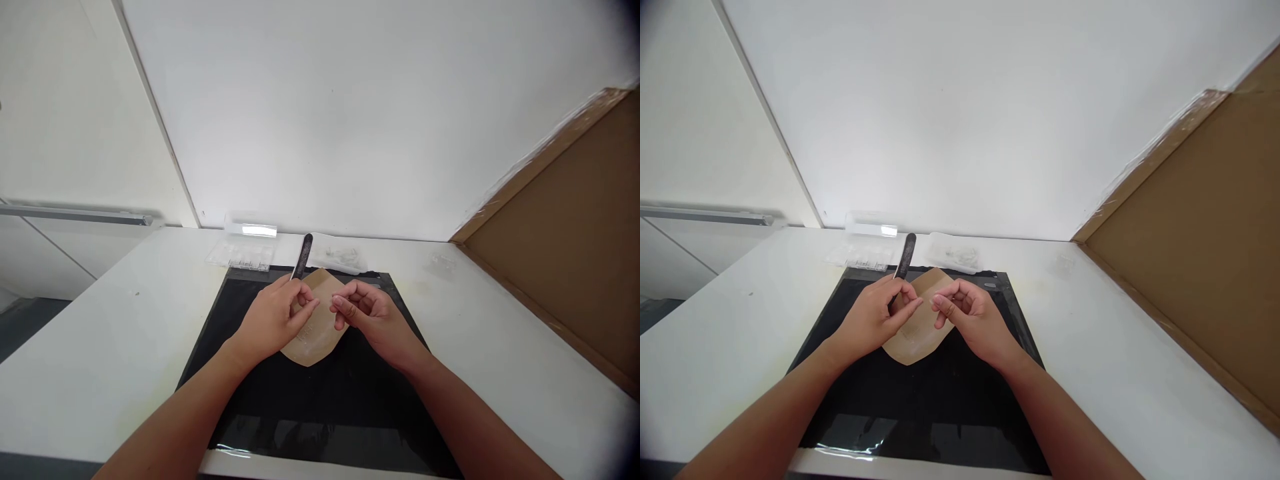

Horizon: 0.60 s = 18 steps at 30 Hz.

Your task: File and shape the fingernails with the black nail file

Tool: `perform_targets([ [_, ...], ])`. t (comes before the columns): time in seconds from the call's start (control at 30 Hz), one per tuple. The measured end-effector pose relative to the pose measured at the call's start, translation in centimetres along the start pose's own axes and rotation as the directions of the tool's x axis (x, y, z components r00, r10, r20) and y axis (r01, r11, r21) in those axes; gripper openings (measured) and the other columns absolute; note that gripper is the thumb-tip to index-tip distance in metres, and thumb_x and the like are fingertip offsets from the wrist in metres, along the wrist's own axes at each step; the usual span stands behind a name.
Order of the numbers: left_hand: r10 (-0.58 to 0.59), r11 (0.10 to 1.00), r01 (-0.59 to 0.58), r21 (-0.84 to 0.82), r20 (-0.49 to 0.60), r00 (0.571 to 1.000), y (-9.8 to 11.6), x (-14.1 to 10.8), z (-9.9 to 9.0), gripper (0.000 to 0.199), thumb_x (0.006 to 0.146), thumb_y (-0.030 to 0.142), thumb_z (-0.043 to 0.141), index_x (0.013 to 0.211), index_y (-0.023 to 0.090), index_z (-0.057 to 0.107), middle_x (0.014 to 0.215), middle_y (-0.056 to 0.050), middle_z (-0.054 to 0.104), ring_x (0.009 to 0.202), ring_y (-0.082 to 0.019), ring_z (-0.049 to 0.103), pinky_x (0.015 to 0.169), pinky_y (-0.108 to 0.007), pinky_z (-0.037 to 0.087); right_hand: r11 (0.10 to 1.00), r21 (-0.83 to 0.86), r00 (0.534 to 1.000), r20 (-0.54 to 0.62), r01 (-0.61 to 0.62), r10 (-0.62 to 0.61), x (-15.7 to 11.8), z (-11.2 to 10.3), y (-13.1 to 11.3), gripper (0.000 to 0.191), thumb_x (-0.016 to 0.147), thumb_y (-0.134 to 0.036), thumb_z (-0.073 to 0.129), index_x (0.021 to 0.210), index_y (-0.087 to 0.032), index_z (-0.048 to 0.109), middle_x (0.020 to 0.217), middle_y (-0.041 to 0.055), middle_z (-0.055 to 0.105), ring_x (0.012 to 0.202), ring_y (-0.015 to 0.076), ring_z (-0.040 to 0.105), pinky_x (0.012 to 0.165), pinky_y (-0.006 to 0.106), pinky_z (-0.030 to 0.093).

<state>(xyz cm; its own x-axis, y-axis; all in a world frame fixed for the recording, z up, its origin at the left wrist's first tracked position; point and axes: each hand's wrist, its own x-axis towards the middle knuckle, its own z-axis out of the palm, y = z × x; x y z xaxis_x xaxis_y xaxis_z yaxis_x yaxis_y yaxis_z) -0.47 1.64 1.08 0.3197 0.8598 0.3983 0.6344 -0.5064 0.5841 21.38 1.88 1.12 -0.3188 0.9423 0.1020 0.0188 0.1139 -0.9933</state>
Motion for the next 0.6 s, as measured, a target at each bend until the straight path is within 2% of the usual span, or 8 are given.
perform_targets([
  [0.2, 0.002, 1.000, -0.004, -0.019, -0.085, 0.996, -0.17, 0.03, 0.03, 0.010, 0.095, 0.028, 0.066, 0.089, 0.021, 0.069, 0.079, 0.001, 0.063, 0.072, -0.013, 0.060, 0.067, -0.027, 0.045, 1.000, -0.018, 1.000, -0.003, 0.007, -0.007, 0.12, -0.02, 0.12, 0.029, 0.091, -0.048, 0.074, 0.089, -0.021, 0.064, 0.074, 0.0010, 0.069, 0.065, 0.0139, 0.065, 0.065, 0.029, 0.051],
  [0.4, -0.007, 0.996, -0.008, -0.091, -0.160, 0.987, 0.26, 0.05, -0.18, 0.011, 0.095, 0.030, 0.069, 0.090, 0.023, 0.077, 0.075, 0.002, 0.064, 0.058, -0.010, 0.055, 0.059, -0.026, 0.043, 1.000, -0.019, 1.000, 0.002, 0.019, -0.019, 0.18, -0.13, 0.09, 0.029, 0.090, -0.047, 0.075, 0.089, -0.021, 0.064, 0.074, 0.0007, 0.069, 0.065, 0.0132, 0.065, 0.066, 0.029, 0.052],
  [0.53, -0.030, 0.987, 0.000, -0.160, -0.184, 0.983, 0.59, -0.01, -0.32, 0.014, 0.096, 0.035, 0.070, 0.092, 0.025, 0.078, 0.066, 0.004, 0.064, 0.053, -0.009, 0.058, 0.062, -0.026, 0.047, 1.000, -0.016, 1.000, 0.000, 0.025, -0.025, 0.10, -0.16, 0.17, 0.028, 0.091, -0.047, 0.075, 0.089, -0.021, 0.064, 0.074, 0.0004, 0.069, 0.065, 0.0128, 0.065, 0.066, 0.028, 0.052],
  [0.6, -0.055, 0.977, 0.015, -0.214, -0.182, 0.982, 0.74, -0.05, -0.40, 0.015, 0.097, 0.036, 0.069, 0.094, 0.025, 0.077, 0.073, 0.004, 0.070, 0.052, -0.009, 0.061, 0.063, -0.026, 0.050, 0.999, -0.018, 1.000, 0.004, 0.029, -0.029, 0.10, -0.20, 0.24, 0.027, 0.091, -0.046, 0.075, 0.089, -0.020, 0.064, 0.075, 0.0004, 0.069, 0.065, 0.0127, 0.065, 0.066, 0.028, 0.052],
])
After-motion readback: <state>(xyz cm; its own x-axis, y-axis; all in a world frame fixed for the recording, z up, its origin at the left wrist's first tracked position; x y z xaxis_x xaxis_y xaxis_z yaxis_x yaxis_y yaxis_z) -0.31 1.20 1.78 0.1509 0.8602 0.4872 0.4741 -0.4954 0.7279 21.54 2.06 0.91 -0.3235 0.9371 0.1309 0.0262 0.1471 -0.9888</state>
